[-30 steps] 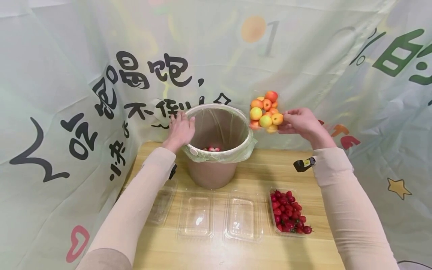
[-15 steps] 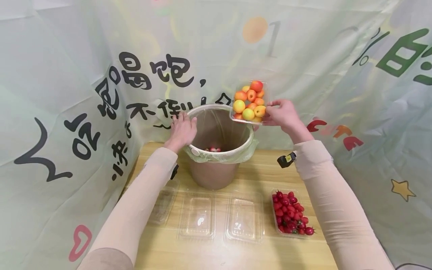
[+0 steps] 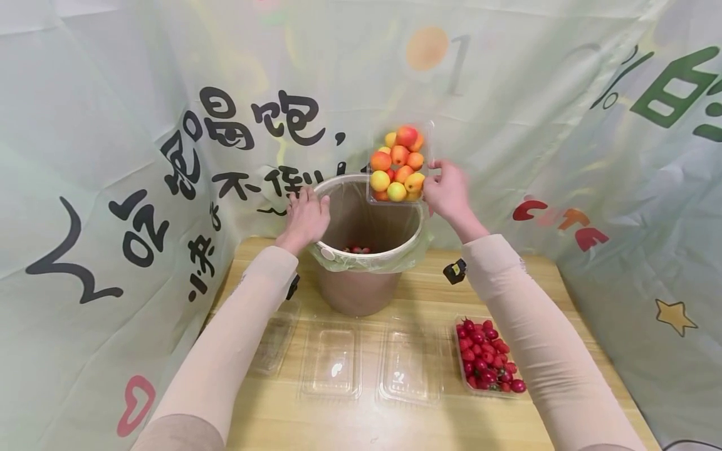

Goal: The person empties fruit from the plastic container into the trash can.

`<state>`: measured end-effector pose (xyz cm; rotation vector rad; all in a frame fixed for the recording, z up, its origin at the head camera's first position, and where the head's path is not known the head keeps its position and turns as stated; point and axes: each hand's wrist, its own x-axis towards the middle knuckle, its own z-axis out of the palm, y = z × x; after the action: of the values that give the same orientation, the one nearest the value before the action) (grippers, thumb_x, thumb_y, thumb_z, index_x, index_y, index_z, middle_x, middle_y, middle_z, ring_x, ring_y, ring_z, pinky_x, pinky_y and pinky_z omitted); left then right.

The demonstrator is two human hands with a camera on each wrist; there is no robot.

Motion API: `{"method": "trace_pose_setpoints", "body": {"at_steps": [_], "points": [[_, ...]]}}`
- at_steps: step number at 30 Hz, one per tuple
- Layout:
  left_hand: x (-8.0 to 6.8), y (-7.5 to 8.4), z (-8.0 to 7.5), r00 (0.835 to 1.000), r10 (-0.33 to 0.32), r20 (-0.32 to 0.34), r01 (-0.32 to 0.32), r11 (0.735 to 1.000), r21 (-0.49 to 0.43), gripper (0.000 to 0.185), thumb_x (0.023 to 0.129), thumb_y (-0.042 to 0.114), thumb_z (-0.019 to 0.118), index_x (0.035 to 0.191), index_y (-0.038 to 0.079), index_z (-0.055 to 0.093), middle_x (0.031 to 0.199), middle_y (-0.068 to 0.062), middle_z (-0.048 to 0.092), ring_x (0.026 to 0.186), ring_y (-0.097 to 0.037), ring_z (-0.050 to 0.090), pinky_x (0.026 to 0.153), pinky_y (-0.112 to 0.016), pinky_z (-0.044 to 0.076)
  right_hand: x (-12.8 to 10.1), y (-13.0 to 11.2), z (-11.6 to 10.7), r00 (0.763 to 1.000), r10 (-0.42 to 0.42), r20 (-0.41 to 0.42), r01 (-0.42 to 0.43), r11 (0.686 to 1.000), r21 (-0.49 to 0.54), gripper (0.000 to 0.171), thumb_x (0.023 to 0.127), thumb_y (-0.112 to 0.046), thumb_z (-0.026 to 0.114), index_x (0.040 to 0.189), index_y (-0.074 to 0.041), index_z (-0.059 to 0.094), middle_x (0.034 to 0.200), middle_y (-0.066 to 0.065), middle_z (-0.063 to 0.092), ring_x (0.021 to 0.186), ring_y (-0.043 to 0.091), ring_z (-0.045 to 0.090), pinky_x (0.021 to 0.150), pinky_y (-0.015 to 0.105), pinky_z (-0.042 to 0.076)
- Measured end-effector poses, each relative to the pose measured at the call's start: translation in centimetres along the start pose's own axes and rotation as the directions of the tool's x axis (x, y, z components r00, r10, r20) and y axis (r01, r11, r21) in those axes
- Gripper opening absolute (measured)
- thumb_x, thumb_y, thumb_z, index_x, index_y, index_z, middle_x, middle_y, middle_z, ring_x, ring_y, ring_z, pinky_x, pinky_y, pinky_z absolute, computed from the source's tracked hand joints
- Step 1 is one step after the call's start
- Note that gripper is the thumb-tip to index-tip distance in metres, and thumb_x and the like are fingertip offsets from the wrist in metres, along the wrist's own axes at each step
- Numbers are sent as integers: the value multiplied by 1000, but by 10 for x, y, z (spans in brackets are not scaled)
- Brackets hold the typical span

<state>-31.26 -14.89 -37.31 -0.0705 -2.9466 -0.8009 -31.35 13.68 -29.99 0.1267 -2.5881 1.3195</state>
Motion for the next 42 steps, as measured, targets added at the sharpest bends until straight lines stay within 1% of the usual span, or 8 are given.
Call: {"method": "trace_pose_setpoints", "body": {"at_steps": [3, 6, 9, 16, 23, 29, 35, 42], "points": [[0, 0, 0, 1000, 3, 3, -3, 1000, 7, 75, 114, 44, 19, 164, -11, 12, 174, -30, 8, 160, -55, 5, 133, -61, 7, -2, 0, 10, 994, -94, -61, 87, 991, -104, 45, 94, -1, 41, 135, 8, 57, 69, 9, 59, 57, 20, 53, 56, 26, 44], [0, 0, 0, 1000, 4, 11, -4, 1000, 13, 75, 114, 45, 17, 164, -11, 11, 174, -30, 7, 160, -55, 4, 133, -61, 7, -3, -1, 18, 983, -153, -105, 134, 976, -169, 40, 98, -1, 43, 135, 9, 57, 77, 17, 61, 72, 28, 53, 70, 34, 46], [0, -1, 0, 1000, 4, 4, -4, 1000, 5, 74, 114, 44, 20, 164, -11, 12, 174, -30, 8, 160, -55, 5, 133, -61, 7, -5, -2, 24, 980, -163, -112, 143, 975, -171, 38, 101, 0, 45, 137, 9, 54, 83, 22, 63, 77, 33, 57, 75, 42, 51], [-1, -1, 0, 1000, -4, 14, 4, 1000, 3, 75, 114, 45, 19, 164, -11, 11, 174, -30, 6, 160, -55, 3, 133, -61, 6, -8, -2, 33, 973, -205, -107, 182, 964, -192, 41, 100, 3, 44, 140, 9, 51, 90, 25, 65, 77, 34, 57, 73, 47, 54], [-1, 0, 0, 1000, -4, 18, 4, 1000, 7, 76, 113, 47, 17, 164, -10, 11, 174, -29, 7, 160, -55, 3, 133, -61, 6, -10, 2, 36, 966, -242, -96, 219, 956, -196, 39, 102, 4, 44, 141, 10, 50, 98, 30, 69, 74, 35, 61, 67, 45, 56], [0, 0, 0, 1000, -6, 15, 6, 1000, 4, 76, 113, 47, 17, 164, -10, 10, 174, -29, 7, 160, -55, 3, 133, -61, 6, -10, 8, 38, 938, -319, -131, 288, 934, -211, 35, 105, 1, 43, 139, 8, 51, 95, 29, 70, 67, 36, 60, 61, 47, 55], [1, 0, 0, 1000, -4, 8, 4, 1000, 5, 75, 114, 44, 20, 164, -10, 12, 174, -30, 9, 160, -55, 5, 133, -62, 8, -13, 12, 41, 918, -359, -166, 327, 925, -192, 33, 106, 0, 45, 137, 7, 51, 112, 36, 72, 74, 43, 72, 70, 54, 64], [2, -1, 0, 1000, 1, 3, -1, 1000, 9, 73, 114, 42, 21, 164, -11, 12, 174, -30, 10, 160, -56, 6, 132, -64, 8, -13, 18, 44, 916, -356, -187, 337, 933, -123, 32, 105, -1, 48, 137, 4, 51, 115, 36, 72, 79, 44, 75, 78, 53, 65]]}}
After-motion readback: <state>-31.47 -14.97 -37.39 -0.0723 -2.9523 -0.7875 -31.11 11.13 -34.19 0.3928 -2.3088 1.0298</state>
